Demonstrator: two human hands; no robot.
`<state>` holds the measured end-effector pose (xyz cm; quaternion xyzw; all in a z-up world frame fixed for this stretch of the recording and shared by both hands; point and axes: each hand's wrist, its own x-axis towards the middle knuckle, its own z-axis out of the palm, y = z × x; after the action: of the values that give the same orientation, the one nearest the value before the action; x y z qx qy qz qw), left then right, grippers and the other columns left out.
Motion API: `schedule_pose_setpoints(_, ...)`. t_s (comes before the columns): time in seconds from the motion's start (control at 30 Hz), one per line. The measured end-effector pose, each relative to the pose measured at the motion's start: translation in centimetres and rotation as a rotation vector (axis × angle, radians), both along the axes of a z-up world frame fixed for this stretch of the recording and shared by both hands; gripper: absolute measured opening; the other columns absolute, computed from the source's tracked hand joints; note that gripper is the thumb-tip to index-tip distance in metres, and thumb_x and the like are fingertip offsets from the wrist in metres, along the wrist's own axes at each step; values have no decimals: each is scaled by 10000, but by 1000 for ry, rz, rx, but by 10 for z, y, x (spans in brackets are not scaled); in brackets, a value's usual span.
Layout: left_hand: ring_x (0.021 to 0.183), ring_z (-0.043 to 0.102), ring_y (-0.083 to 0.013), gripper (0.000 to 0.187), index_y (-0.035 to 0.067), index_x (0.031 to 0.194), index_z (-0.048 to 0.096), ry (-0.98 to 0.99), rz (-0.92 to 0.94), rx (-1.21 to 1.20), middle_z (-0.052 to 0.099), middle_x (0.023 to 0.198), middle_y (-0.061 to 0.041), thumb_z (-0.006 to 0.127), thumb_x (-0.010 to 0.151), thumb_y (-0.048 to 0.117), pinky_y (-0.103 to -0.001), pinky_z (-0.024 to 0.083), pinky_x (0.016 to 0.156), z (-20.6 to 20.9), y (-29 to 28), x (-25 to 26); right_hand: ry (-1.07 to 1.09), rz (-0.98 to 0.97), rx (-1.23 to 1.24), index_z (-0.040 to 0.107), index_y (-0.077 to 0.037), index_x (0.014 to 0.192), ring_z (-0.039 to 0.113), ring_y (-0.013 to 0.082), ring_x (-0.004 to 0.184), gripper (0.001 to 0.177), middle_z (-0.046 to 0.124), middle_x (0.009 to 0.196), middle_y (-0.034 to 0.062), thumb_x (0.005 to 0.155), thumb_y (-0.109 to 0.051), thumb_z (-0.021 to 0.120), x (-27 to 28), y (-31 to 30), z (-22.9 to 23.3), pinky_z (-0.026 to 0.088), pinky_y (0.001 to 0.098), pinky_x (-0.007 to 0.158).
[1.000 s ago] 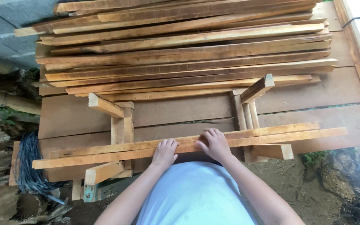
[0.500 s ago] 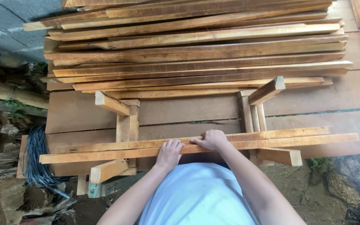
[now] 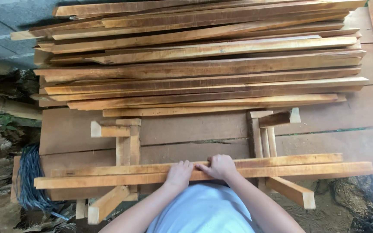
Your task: Organizing and bundling wooden planks with wire ties in a workshop.
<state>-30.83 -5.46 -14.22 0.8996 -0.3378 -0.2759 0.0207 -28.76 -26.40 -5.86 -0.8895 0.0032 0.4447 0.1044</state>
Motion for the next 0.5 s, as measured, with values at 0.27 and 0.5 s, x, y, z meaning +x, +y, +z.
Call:
schedule_pose_setpoints(0.27, 1435, 449, -413, 510, 154, 1342, 601, 118, 466, -150, 579, 1454, -189, 518, 1002, 525, -609, 250, 1201, 19, -24, 138, -511, -229, 35, 507, -122, 1507, 402, 303, 1495, 710, 484, 1569, 149, 989, -607, 539, 71, -23, -119, 244, 474, 1248)
schedule_pose_setpoints(0.5, 1445, 423, -288, 737, 128, 1541, 455, -359, 392, -102, 521, 1523, -77, 677, 932, 479, -500, 371, 1162, 22, 22, 304, -855, -139, -52, 421, -65, 1569, 344, 357, 1502, 850, 433, 1612, 126, 935, -598, 610, 228, -68, -34, 297, 601, 1196)
